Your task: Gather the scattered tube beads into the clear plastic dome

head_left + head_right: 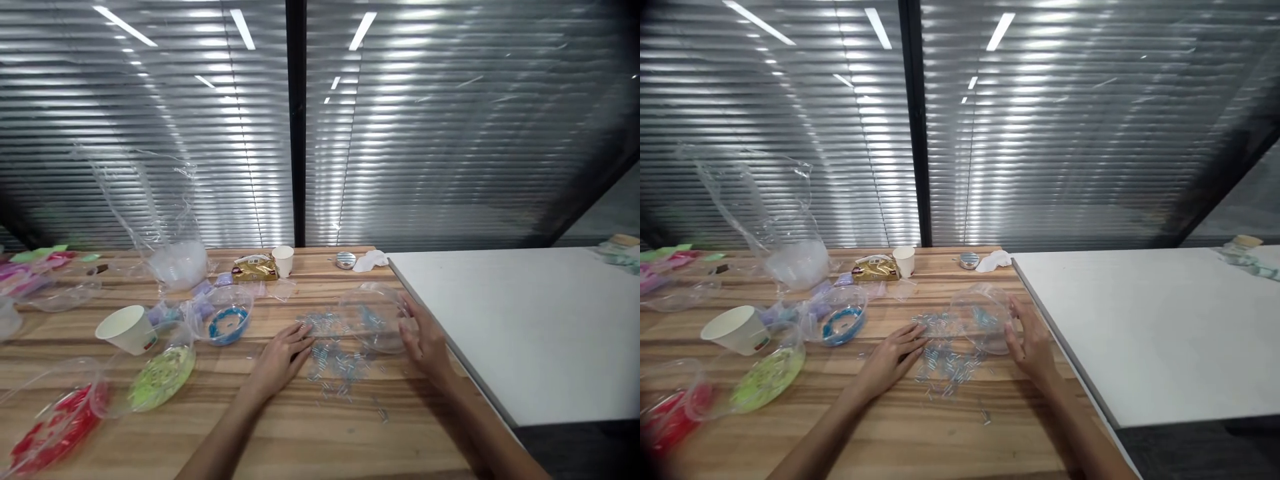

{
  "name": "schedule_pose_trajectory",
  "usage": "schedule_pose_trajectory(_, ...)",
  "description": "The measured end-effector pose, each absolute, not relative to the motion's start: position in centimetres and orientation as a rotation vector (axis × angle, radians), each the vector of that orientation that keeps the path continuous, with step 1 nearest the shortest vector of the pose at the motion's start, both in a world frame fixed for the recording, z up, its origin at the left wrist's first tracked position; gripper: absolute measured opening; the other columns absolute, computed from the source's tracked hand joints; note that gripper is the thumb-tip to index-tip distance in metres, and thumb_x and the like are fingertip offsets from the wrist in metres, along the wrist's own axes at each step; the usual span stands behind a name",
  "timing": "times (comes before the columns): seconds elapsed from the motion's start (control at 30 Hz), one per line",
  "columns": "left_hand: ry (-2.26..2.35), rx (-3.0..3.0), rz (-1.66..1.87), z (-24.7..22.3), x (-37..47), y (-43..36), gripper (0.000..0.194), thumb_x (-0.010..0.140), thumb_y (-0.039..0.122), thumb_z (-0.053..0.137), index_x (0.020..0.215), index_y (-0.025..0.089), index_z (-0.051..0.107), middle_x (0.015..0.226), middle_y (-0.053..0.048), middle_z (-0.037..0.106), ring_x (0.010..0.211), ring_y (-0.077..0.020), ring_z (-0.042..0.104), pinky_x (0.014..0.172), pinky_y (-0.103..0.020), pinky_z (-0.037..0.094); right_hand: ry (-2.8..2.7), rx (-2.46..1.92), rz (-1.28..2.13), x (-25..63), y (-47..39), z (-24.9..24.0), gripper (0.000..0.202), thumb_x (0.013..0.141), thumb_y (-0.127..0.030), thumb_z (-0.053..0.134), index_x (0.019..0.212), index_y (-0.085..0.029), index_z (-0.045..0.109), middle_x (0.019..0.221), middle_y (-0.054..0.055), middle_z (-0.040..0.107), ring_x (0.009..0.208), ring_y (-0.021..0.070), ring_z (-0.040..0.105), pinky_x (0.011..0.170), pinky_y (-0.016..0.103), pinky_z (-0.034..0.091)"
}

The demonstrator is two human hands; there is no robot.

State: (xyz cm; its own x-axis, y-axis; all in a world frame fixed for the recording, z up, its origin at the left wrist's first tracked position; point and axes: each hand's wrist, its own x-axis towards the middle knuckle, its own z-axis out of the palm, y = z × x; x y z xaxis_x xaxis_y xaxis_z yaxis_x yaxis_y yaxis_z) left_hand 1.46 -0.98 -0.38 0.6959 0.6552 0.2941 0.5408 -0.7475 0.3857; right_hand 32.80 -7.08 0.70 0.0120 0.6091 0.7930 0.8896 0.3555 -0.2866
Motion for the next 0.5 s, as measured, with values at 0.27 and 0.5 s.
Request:
schedule_pose_trajectory(0.27, 0.921, 2.581, 0.723, -0.99, 1.63, -0.52, 0.024, 0.092, 0.028, 0.050, 0.109, 0.024, 0.066, 0.116, -0.003, 0.063, 0.119, -0.0222, 0.051, 0.099, -0.042, 0.046, -1.694, -1.328, -0.407, 33.05, -6.86, 0.74, 0.050, 0.089, -0.029, 0.042, 0.137, -0.017, 0.037, 0.106, 0.012, 0.062, 0.091, 0.0242, 0.061, 0.077, 0.039, 0.051)
schedule_pose_trajectory(0.5, 0.942, 2.506, 0.763, -1.15, 1.51, -0.37, 0.021, 0.091, 0.029, 0.052, 0.103, 0.025, 0.068, 0.108, -0.002, 0.067, 0.111, -0.0211, 0.056, 0.097, -0.040, 0.047, -1.684, -1.331, -0.373, 32.87, -7.07, 1.07, 0.049, 0.089, -0.030, 0.041, 0.136, -0.019, 0.038, 0.115, 0.013, 0.060, 0.097, 0.0251, 0.059, 0.082, 0.042, 0.050)
